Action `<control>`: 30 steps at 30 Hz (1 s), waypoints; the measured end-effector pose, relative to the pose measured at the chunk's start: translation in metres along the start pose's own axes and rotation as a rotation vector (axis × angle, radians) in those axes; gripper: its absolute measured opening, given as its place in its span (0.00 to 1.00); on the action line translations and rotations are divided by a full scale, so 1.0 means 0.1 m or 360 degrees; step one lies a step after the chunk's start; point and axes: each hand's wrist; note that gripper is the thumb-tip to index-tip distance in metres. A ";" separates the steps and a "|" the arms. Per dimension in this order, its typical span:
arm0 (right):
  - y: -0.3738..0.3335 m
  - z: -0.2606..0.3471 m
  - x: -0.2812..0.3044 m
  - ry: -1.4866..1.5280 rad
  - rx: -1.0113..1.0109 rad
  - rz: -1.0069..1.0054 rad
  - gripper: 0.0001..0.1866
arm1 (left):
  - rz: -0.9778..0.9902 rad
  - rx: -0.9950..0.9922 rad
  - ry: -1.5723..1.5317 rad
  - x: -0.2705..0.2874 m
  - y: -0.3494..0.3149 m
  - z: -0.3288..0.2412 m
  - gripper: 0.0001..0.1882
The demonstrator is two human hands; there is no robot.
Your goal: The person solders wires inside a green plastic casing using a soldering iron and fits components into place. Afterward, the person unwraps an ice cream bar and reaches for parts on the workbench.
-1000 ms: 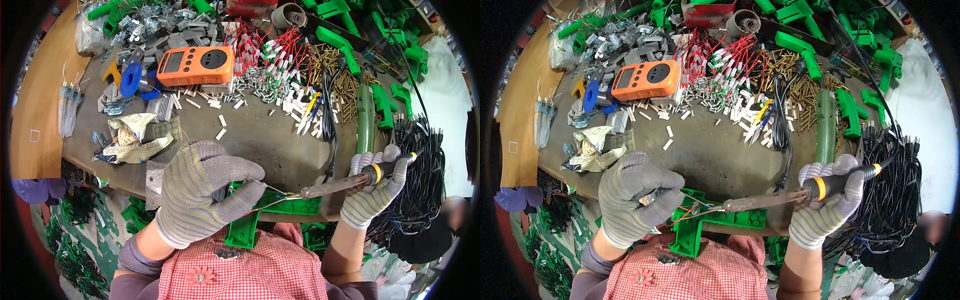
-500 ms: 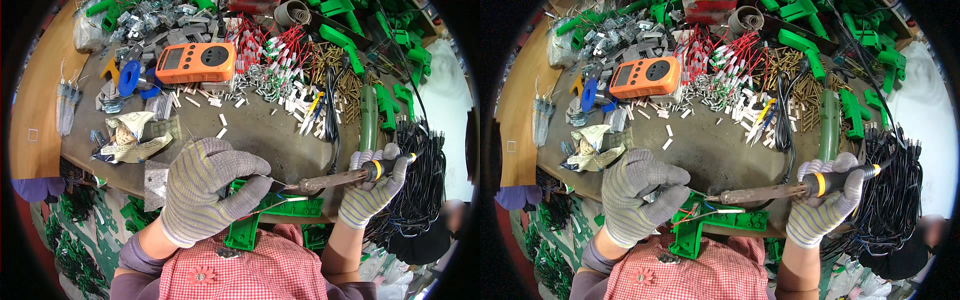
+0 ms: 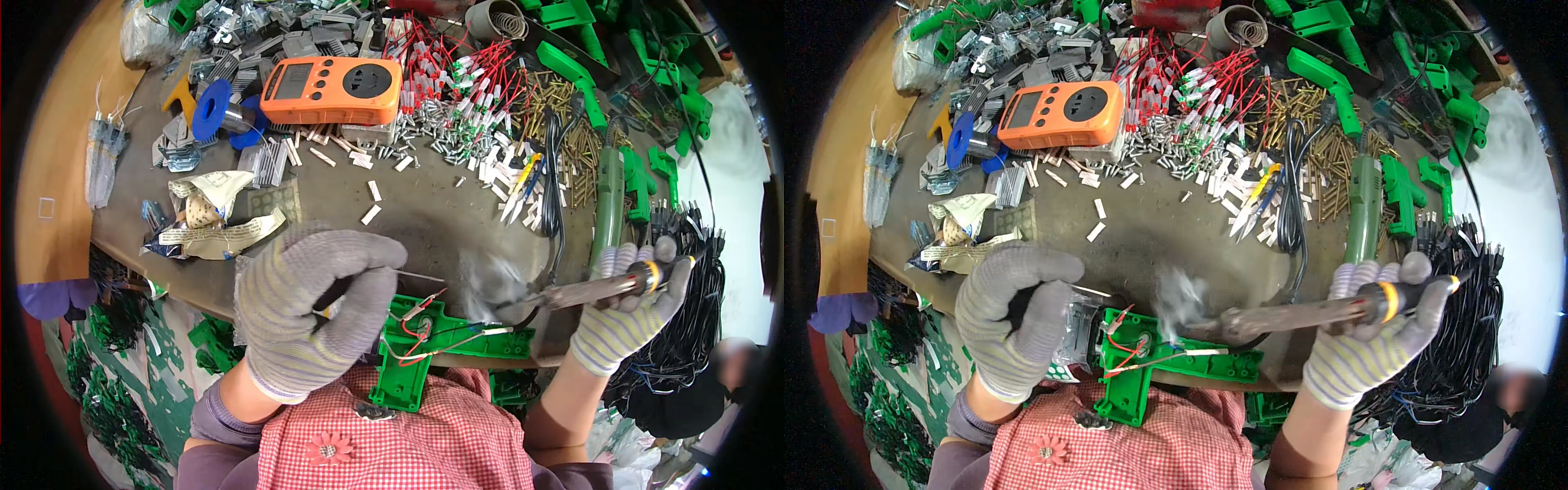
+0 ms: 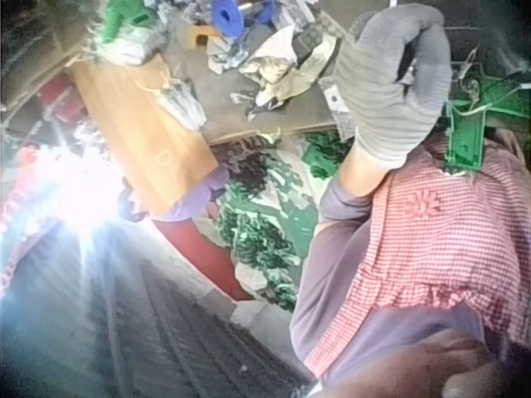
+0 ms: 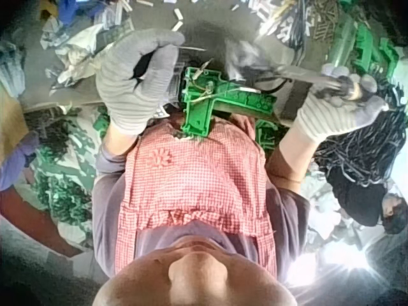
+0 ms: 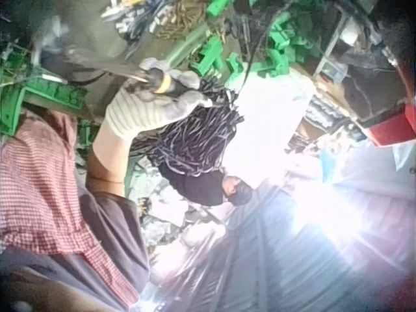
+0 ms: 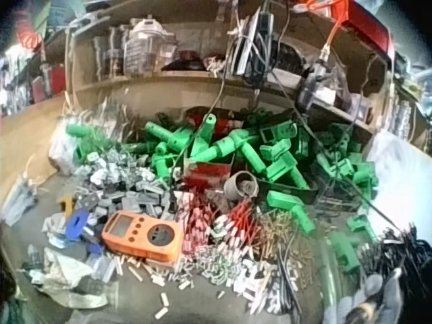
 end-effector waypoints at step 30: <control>0.07 -0.52 -0.31 -0.0390 -0.0041 -0.0699 0.17 | 0.0145 0.0082 0.0122 -0.04 -0.08 0.16 0.07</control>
Point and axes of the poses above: each hand's wrist, its own y-axis towards the middle knuckle, its own x-axis out of the back of the hand, z = x × y, and after that the axes turned 8 degrees about z, right-handed
